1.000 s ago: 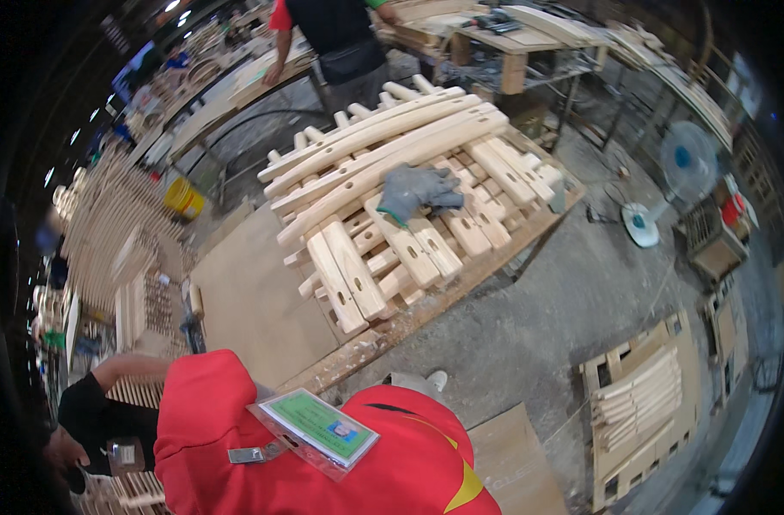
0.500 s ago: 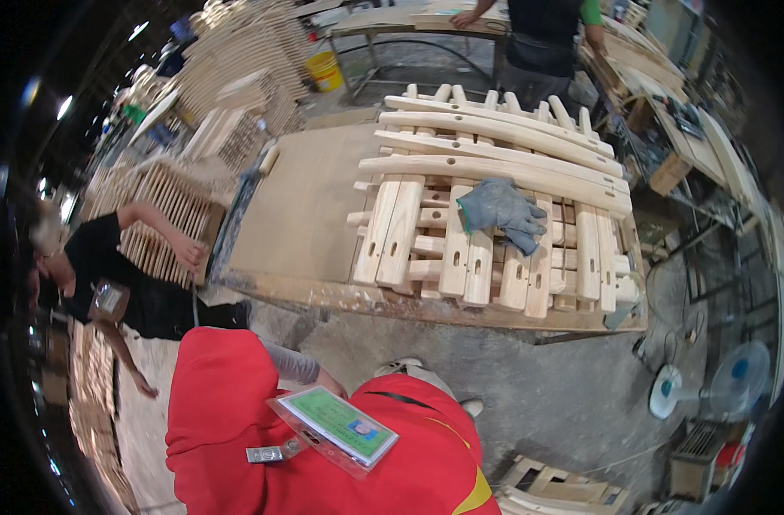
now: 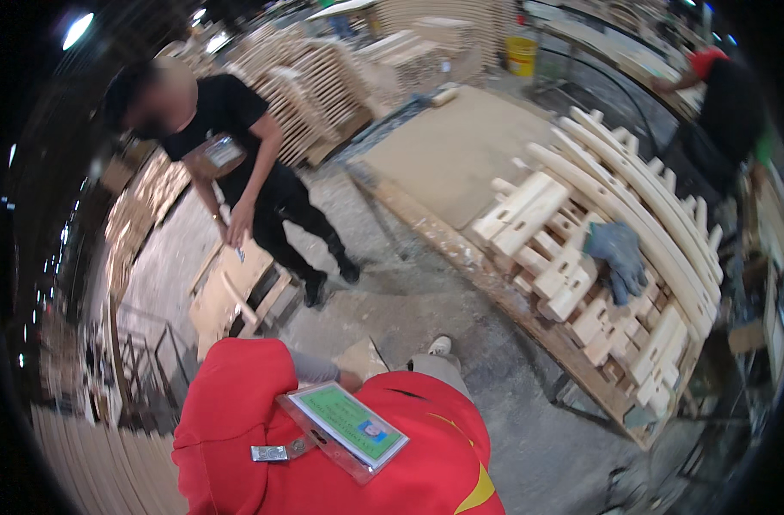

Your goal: The person applies a white substance to the holes of stacked wooden chair parts using a small brush and a can. The person works methodically on multiple parts in a workshop setting.

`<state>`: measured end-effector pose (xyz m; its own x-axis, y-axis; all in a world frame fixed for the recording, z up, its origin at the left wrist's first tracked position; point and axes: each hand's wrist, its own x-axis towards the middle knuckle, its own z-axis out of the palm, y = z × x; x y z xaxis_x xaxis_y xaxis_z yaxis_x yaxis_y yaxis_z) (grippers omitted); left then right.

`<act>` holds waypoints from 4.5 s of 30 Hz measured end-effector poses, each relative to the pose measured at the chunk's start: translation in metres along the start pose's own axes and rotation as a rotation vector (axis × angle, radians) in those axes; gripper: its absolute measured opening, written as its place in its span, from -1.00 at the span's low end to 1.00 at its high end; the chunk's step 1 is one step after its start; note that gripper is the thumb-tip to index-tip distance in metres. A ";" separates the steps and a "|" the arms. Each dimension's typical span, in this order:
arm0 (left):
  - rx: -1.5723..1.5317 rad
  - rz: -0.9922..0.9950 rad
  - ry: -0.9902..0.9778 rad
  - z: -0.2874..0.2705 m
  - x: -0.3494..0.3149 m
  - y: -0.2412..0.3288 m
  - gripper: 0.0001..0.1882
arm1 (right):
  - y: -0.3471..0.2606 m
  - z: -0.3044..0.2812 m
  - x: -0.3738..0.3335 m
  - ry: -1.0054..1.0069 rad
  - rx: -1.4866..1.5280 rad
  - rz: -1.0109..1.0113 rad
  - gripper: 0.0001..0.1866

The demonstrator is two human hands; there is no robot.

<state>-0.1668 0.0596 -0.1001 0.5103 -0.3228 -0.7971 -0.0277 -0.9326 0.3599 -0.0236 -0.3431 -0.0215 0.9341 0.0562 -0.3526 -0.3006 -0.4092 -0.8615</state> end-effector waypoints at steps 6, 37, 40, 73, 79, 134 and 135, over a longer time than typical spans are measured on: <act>-0.332 -0.123 0.753 -0.056 0.011 0.005 -0.74 | -0.019 0.022 0.013 -0.233 -0.105 -0.116 -0.74; 0.029 0.584 0.607 -0.182 0.088 0.186 -0.69 | -0.015 -0.031 0.012 -0.198 -0.331 -0.199 -0.76; 0.175 0.673 0.569 -0.199 0.097 0.224 -0.60 | -0.005 -0.051 -0.009 -0.113 -0.265 -0.204 -0.75; -1.591 0.553 0.376 -0.470 0.175 0.201 -0.64 | 0.042 -0.064 -0.108 0.488 0.195 0.291 -0.79; -1.840 0.780 0.164 -0.504 0.162 0.215 -0.86 | -0.055 -0.093 -0.036 0.441 -0.095 -0.044 -0.78; -0.553 0.566 -1.296 -0.156 0.119 0.454 -0.57 | -0.062 -0.014 -0.063 1.362 -0.280 0.110 -0.80; -0.530 0.538 -1.320 -0.154 0.115 0.451 -0.56 | -0.061 -0.012 -0.063 1.357 -0.337 0.120 -0.79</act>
<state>0.0116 -0.3730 0.0446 -0.5780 -0.7718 -0.2651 0.4947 -0.5897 0.6383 -0.0619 -0.3323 0.0579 0.4203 -0.8272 0.3729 -0.5115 -0.5555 -0.6556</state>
